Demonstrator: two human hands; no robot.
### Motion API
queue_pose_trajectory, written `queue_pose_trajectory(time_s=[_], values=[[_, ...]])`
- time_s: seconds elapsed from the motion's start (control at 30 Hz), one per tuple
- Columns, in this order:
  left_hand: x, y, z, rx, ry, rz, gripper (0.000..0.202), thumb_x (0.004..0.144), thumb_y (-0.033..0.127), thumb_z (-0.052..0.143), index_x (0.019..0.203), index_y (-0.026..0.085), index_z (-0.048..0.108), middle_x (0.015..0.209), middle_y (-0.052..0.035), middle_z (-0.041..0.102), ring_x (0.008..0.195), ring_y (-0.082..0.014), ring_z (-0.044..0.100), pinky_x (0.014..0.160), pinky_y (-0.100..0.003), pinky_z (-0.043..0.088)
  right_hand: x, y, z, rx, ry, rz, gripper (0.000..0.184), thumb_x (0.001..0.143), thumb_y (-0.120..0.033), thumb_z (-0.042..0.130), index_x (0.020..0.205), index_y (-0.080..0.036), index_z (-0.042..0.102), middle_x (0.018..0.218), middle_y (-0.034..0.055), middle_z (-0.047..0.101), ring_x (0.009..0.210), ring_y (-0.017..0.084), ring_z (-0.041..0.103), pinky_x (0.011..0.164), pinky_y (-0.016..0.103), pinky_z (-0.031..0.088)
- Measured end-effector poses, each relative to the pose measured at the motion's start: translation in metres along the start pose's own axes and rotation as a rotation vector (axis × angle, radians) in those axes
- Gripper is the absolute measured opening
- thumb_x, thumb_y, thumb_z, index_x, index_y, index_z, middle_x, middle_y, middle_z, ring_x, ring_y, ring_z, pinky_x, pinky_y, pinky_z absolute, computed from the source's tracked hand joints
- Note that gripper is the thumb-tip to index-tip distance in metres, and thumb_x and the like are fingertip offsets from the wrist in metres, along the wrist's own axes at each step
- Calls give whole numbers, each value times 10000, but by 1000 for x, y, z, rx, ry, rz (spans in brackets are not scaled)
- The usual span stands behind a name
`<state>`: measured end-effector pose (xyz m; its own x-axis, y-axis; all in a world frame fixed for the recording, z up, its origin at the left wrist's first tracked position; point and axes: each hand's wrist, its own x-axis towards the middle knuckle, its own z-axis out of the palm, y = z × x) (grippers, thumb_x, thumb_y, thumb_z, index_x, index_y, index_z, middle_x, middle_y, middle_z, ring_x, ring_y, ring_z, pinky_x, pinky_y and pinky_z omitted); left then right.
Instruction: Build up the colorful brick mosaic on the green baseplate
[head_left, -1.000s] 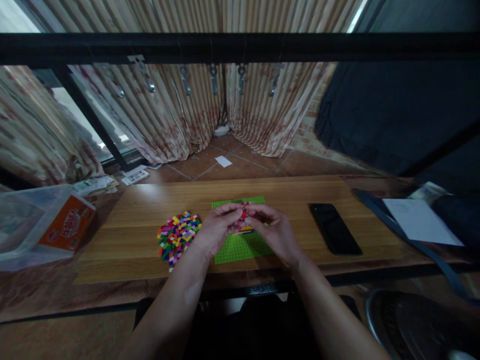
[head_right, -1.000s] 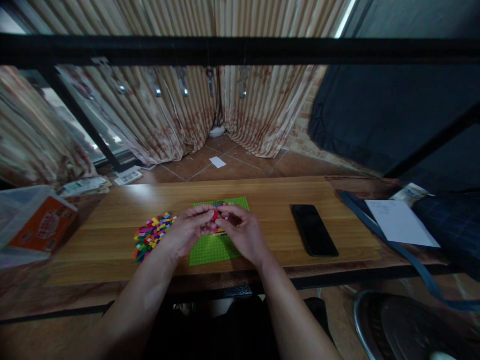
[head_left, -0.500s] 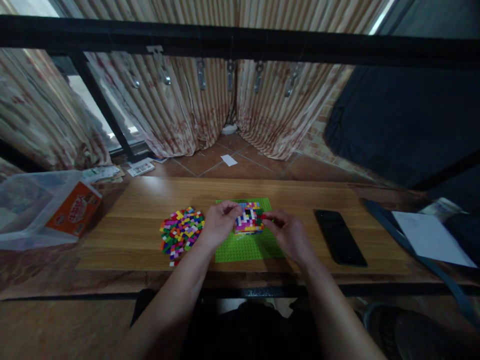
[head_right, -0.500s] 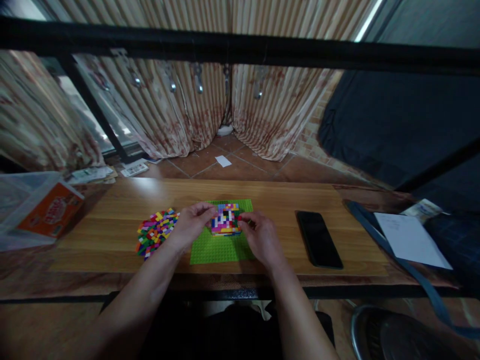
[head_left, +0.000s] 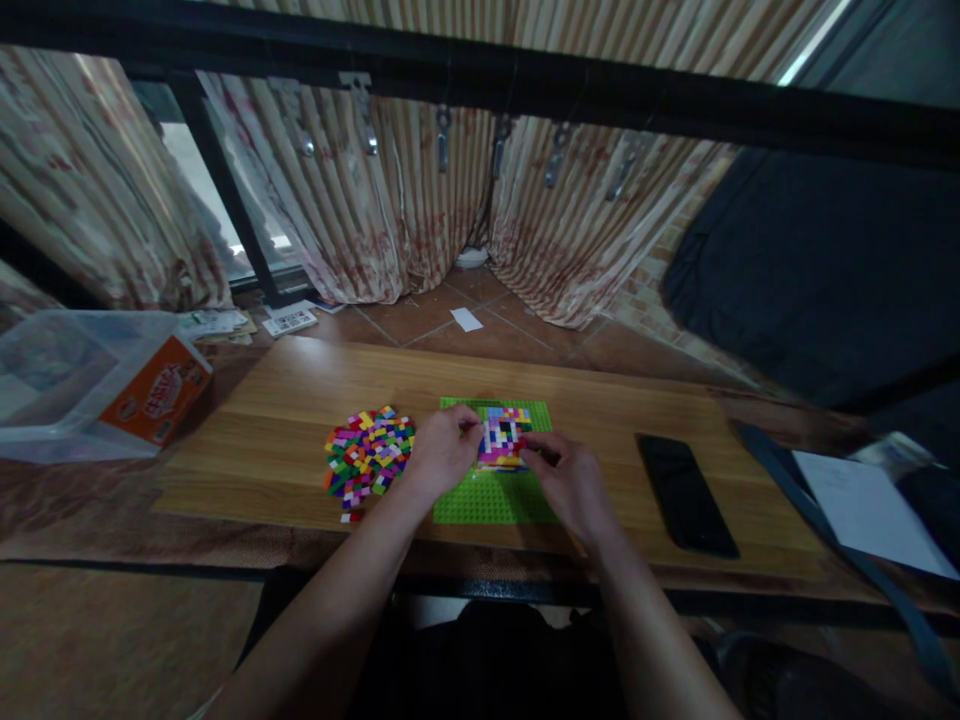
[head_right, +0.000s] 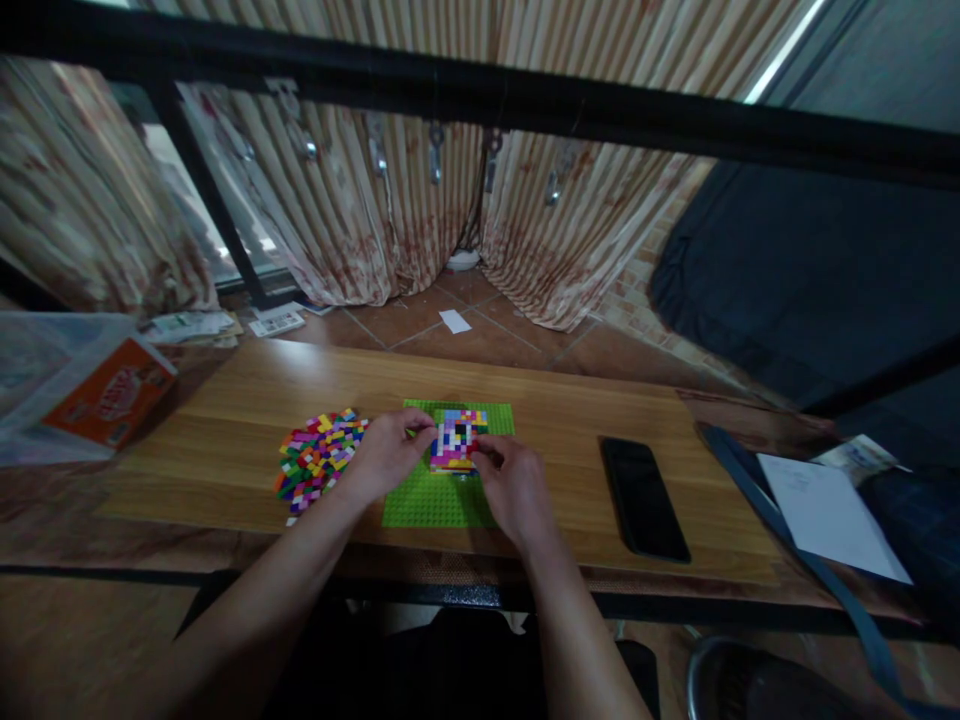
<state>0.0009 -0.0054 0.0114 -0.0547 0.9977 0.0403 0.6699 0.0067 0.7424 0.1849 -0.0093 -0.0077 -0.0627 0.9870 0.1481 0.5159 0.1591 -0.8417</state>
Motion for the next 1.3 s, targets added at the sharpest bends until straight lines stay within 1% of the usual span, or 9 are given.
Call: queue_pose_trajectory(time_s=[0.1, 0.23, 0.33, 0.53, 0.77, 0.9, 1.03, 1.2, 1.3], values=[[0, 0, 0, -5, -14, 9, 175, 852, 212, 546, 889, 172, 713, 916, -60, 749, 854, -194, 676, 788, -286, 493, 1, 3, 3, 25, 27, 22, 225, 766, -338, 637, 902, -209, 761, 896, 70, 762, 790, 240, 694, 778, 383, 522], [-1, 1, -1, -16, -15, 6, 180, 853, 206, 551, 900, 162, 719, 914, -67, 749, 859, -195, 676, 794, -286, 488, 2, 7, 5, 82, 46, 58, 257, 745, -343, 665, 934, -189, 745, 886, 77, 766, 800, 240, 705, 769, 378, 533], [-1, 2, -1, -13, -9, -10, 176, 850, 202, 554, 896, 167, 720, 913, -65, 751, 861, -192, 679, 802, -284, 490, 3, 7, 5, 95, 50, 67, 247, 739, -357, 681, 903, -182, 741, 870, 81, 767, 787, 240, 706, 751, 369, 533], [-2, 0, 0, -2, -1, 1, 170, 843, 194, 551, 879, 177, 716, 908, -58, 751, 856, -191, 679, 804, -285, 492, 3, 6, 1, 59, 31, 54, 238, 786, -390, 637, 857, -189, 743, 843, 69, 762, 778, 235, 695, 733, 352, 511], [-2, -3, 2, -9, 9, 9, 165, 844, 205, 553, 879, 189, 714, 911, -53, 751, 851, -184, 678, 811, -287, 493, 5, 9, 6, 91, 74, 64, 224, 759, -394, 651, 800, -192, 737, 795, 64, 759, 730, 227, 684, 704, 345, 509], [-3, -1, 1, -20, -5, -10, 166, 849, 214, 550, 868, 182, 712, 904, -60, 749, 850, -189, 676, 806, -293, 493, 7, 8, 6, 105, 55, 75, 203, 754, -374, 648, 773, -190, 732, 775, 58, 756, 719, 221, 682, 705, 339, 505], [-4, -1, 1, -22, 1, -8, 163, 854, 225, 547, 862, 180, 704, 885, -64, 744, 830, -194, 674, 775, -293, 493, 7, 6, 5, 69, 50, 70, 208, 754, -375, 638, 770, -192, 737, 777, 66, 757, 720, 228, 679, 705, 348, 500], [-5, 0, 4, -21, 7, -22, 146, 855, 224, 551, 874, 184, 690, 899, -64, 740, 847, -190, 673, 784, -287, 492, 6, 3, 7, 37, 74, 58, 226, 755, -388, 622, 752, -194, 738, 774, 75, 758, 708, 236, 677, 677, 350, 498], [-5, 0, 7, -6, 15, -18, 150, 853, 220, 546, 885, 184, 688, 901, -66, 739, 839, -192, 673, 776, -290, 493, 6, 3, 9, 29, 89, 60, 220, 747, -385, 625, 747, -197, 739, 777, 75, 757, 715, 240, 678, 692, 357, 501]])
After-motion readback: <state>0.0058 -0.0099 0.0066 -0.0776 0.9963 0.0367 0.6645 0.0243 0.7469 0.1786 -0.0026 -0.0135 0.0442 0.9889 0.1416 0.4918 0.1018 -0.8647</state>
